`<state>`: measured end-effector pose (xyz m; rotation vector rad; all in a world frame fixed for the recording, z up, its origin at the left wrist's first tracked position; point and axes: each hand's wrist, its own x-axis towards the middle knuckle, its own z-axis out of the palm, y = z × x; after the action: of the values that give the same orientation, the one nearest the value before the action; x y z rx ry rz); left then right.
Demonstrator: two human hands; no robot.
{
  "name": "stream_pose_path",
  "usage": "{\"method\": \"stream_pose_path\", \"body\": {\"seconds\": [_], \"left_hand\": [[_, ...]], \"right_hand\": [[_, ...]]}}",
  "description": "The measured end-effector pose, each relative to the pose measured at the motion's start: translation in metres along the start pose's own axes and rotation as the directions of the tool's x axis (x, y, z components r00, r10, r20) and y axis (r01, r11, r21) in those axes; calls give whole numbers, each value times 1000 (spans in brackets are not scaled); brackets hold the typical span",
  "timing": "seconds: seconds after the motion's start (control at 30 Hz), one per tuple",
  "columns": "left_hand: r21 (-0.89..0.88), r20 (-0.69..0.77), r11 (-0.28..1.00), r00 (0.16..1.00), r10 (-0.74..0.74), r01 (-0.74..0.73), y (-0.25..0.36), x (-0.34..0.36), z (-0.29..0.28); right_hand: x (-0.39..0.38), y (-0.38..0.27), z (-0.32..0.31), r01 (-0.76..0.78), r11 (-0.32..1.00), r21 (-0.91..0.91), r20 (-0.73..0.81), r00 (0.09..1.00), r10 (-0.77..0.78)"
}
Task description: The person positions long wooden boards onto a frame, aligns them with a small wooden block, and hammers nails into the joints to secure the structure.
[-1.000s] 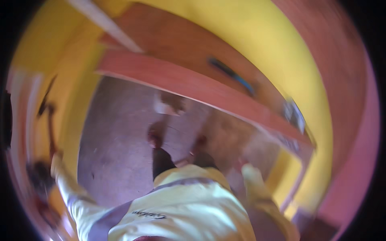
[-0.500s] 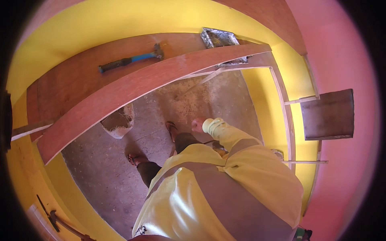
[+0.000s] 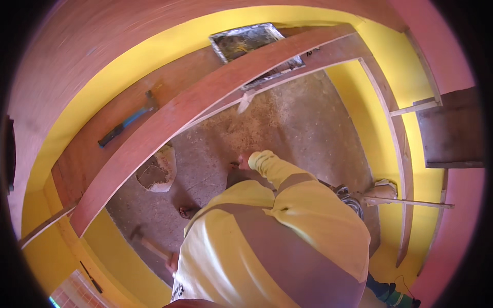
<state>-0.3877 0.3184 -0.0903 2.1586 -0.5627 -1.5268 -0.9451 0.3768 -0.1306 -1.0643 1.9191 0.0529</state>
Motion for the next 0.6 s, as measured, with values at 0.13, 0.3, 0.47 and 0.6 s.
{"method": "stream_pose_path", "body": {"seconds": [0.13, 0.3, 0.47, 0.6], "left_hand": [[635, 430, 450, 771, 470, -629, 38, -38, 112], [588, 691, 193, 613, 383, -785, 93, -88, 235], [269, 863, 112, 291, 413, -957, 105, -120, 392], [351, 793, 145, 376, 479, -925, 81, -126, 471]], "right_hand": [[-6, 44, -60, 7, 998, -70, -70, 997, -12], [-28, 115, -90, -65, 943, 325, -231, 962, 146], [-53, 103, -110, 333, 780, 530, -393, 911, -123], [-94, 106, -146, 294, 838, 459, -225, 951, -210]]}}
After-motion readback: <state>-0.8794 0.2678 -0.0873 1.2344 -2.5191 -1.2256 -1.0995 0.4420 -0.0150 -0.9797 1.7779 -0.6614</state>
